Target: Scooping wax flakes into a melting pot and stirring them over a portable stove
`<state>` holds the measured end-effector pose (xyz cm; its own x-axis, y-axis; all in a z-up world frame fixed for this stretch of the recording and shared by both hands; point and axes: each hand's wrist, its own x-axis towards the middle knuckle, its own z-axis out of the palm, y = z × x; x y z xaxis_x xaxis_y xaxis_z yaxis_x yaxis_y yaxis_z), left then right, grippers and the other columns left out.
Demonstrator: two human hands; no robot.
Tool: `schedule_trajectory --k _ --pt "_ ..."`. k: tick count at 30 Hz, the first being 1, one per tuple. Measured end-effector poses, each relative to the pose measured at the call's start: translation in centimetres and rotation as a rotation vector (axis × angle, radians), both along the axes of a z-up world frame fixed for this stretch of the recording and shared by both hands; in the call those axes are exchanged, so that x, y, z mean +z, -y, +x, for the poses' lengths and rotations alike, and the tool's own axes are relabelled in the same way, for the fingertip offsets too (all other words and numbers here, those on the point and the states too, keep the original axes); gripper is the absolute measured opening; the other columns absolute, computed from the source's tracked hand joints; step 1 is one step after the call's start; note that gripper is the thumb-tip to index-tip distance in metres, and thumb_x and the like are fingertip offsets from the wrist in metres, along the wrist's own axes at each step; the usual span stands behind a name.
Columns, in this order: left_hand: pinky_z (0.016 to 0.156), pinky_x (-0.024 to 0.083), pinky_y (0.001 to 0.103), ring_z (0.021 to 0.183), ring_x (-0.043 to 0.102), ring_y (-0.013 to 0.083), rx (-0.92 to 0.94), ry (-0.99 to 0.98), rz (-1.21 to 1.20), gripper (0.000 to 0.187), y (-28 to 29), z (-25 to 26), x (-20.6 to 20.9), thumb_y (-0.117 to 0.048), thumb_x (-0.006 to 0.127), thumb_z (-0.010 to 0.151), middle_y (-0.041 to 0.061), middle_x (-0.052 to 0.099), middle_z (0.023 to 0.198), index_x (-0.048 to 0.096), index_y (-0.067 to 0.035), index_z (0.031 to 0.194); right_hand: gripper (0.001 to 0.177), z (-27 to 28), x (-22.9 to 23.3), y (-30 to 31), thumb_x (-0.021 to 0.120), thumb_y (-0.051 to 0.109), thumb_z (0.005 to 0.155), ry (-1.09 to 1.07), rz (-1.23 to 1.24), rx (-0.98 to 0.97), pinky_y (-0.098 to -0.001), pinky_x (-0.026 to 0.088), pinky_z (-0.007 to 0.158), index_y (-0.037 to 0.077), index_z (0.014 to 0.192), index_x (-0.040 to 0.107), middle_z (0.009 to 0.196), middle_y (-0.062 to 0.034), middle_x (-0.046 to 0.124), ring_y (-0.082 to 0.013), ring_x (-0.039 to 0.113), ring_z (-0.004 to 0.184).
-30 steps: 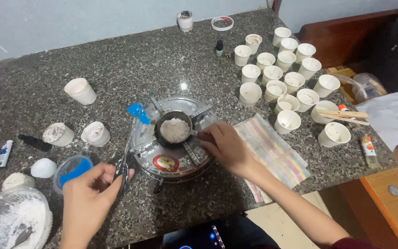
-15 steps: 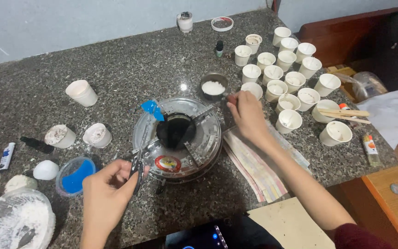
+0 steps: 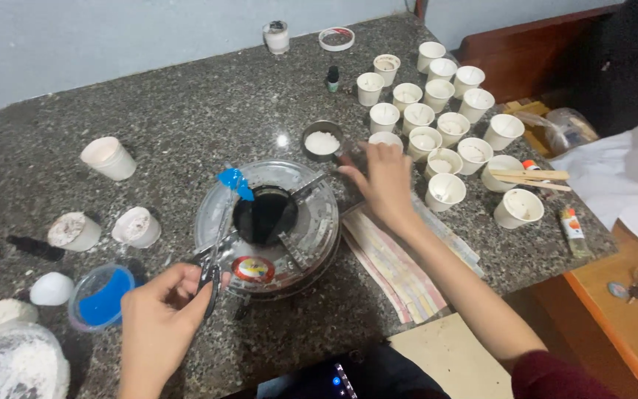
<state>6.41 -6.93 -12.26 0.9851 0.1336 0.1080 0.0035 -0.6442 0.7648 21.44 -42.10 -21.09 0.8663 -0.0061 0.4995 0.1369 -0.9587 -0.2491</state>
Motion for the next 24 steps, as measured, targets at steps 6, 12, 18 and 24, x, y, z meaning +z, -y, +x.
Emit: schedule_trajectory --k 6,12,18,24 --pt "0.063 0.037 0.026 0.065 0.04 0.0096 0.008 0.006 0.033 0.023 -0.3 1.5 -0.5 -0.023 0.085 0.081 -0.001 0.052 0.066 0.07 -0.007 0.077 0.021 -14.1 6.5 9.2 0.065 0.003 0.103 0.341 0.559 -0.191 -0.0383 0.049 0.09 0.003 0.124 0.06 0.118 -0.0146 0.067 -0.0246 0.061 0.102" --pt "0.064 0.038 0.028 0.064 0.04 0.0103 -0.026 0.078 0.115 0.025 2.0 3.5 1.0 -0.026 0.084 0.083 -0.001 0.05 0.065 0.067 -0.009 0.077 0.046 -20.3 -4.7 30.9 0.072 0.048 0.106 0.046 0.162 -0.703 -0.0563 0.044 0.085 0.005 0.121 0.073 0.107 -0.0143 0.074 -0.0405 0.067 0.103" --pt "0.062 0.037 0.023 0.065 0.038 0.0075 -0.072 0.072 0.001 0.024 5.6 3.3 2.7 -0.02 0.087 0.082 -0.001 0.049 0.066 0.068 -0.006 0.078 0.047 -19.4 -7.8 30.7 0.077 0.056 0.093 -0.151 0.212 -0.689 -0.0535 0.039 0.094 0.012 0.107 0.073 0.107 -0.028 0.061 -0.0474 0.05 0.113" --pt "0.058 0.032 0.024 0.06 0.034 0.0073 -0.105 0.081 0.037 0.029 6.3 3.1 2.9 -0.024 0.087 0.082 -0.002 0.046 0.061 0.064 -0.009 0.072 0.033 -21.4 -1.6 25.7 0.075 0.033 0.109 0.033 0.555 -0.558 -0.0369 0.037 0.067 0.008 0.117 0.057 0.095 -0.0085 0.061 -0.0179 0.048 0.075"
